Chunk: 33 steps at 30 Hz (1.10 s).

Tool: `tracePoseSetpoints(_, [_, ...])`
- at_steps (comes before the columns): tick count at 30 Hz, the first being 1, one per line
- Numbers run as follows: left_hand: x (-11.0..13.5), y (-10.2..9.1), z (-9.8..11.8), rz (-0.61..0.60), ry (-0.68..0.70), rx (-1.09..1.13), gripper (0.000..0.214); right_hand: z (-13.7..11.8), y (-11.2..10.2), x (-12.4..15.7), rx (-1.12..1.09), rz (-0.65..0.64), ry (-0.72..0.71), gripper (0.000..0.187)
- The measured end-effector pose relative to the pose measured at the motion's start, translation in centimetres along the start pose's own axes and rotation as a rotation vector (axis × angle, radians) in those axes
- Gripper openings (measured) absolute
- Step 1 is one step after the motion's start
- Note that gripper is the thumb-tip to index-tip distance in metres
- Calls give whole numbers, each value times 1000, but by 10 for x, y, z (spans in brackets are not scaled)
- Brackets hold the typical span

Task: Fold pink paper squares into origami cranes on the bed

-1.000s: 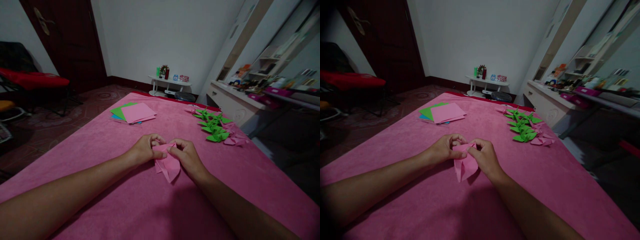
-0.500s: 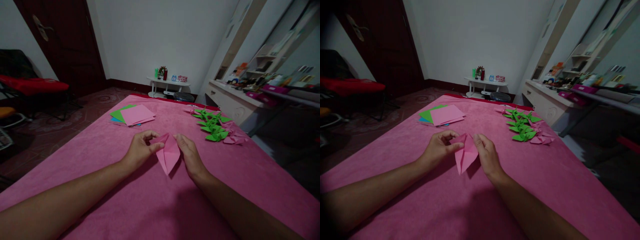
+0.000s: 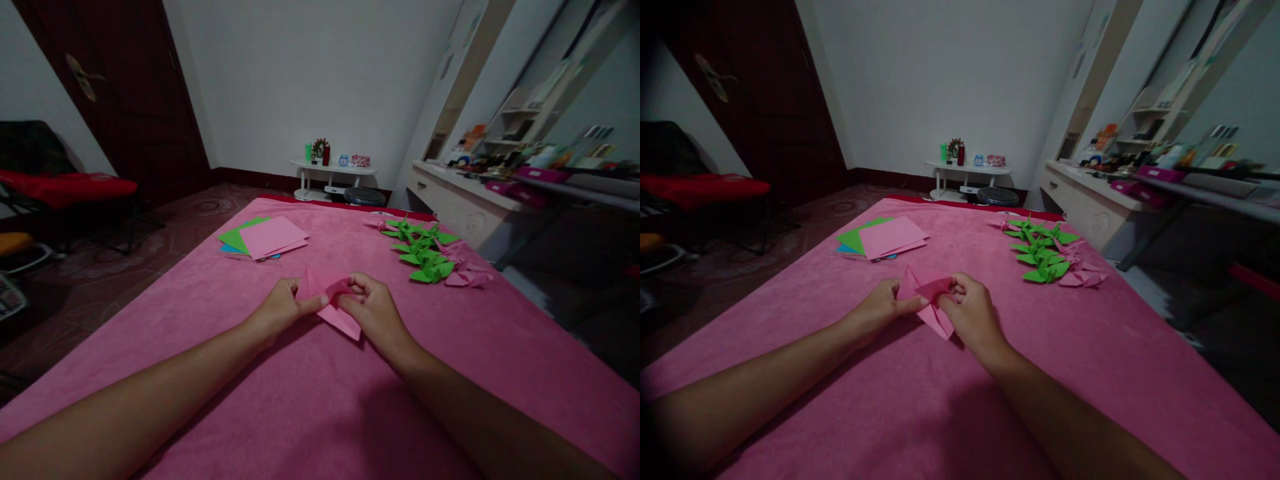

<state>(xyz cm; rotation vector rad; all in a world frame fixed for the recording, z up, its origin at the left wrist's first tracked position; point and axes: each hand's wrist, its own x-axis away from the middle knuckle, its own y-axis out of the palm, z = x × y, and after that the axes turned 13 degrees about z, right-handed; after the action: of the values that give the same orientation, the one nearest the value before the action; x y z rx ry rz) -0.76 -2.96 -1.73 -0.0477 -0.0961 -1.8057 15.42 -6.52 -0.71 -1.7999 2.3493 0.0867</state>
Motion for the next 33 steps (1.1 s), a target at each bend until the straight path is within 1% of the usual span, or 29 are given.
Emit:
tracePoseSetpoints(1, [0,0,0,-20,-48,15,34,1,-1,-1,4,2,3,10])
tracePoseSetpoints(3, [1,0,-1,-53,-98,45,35,3,-3,-3,35,15,-7,10])
tracePoseSetpoints(5, [1,0,-2,-70,-97,43,35,5,-5,-5,89,35,-16,16])
tracePoseSetpoints(7, [2,1,-3,-71,-67,11,33,7,-6,-6,132,50,-2,21])
tracePoseSetpoints(10, [3,4,-4,-49,1,-64,29,9,-4,-5,174,62,12,26])
tracePoseSetpoints(12, [3,5,-5,-29,44,-94,29,9,-3,-4,195,34,0,25])
tracePoseSetpoints(14, [1,6,-6,28,67,-98,30,8,-2,-3,203,24,-31,18])
tracePoseSetpoints(15, [0,6,-6,71,70,-92,31,8,-2,-3,204,41,-50,17])
tracePoseSetpoints(18, [-4,4,-7,194,87,-101,32,7,-3,-4,191,123,-80,23])
tracePoseSetpoints(20, [-6,2,-8,233,128,-137,33,7,-3,-6,177,108,-71,20])
tracePoseSetpoints(23, [-8,0,-11,218,172,-162,32,9,-2,-6,175,58,-75,14])
tracePoseSetpoints(25, [-8,0,-12,201,180,-153,31,10,-1,-5,202,52,-98,13])
tracePoseSetpoints(29, [-7,2,-13,200,169,-116,29,10,0,0,277,49,-170,8])
tracePoseSetpoints(33, [-8,2,-15,201,150,-79,31,7,3,4,293,23,-208,6])
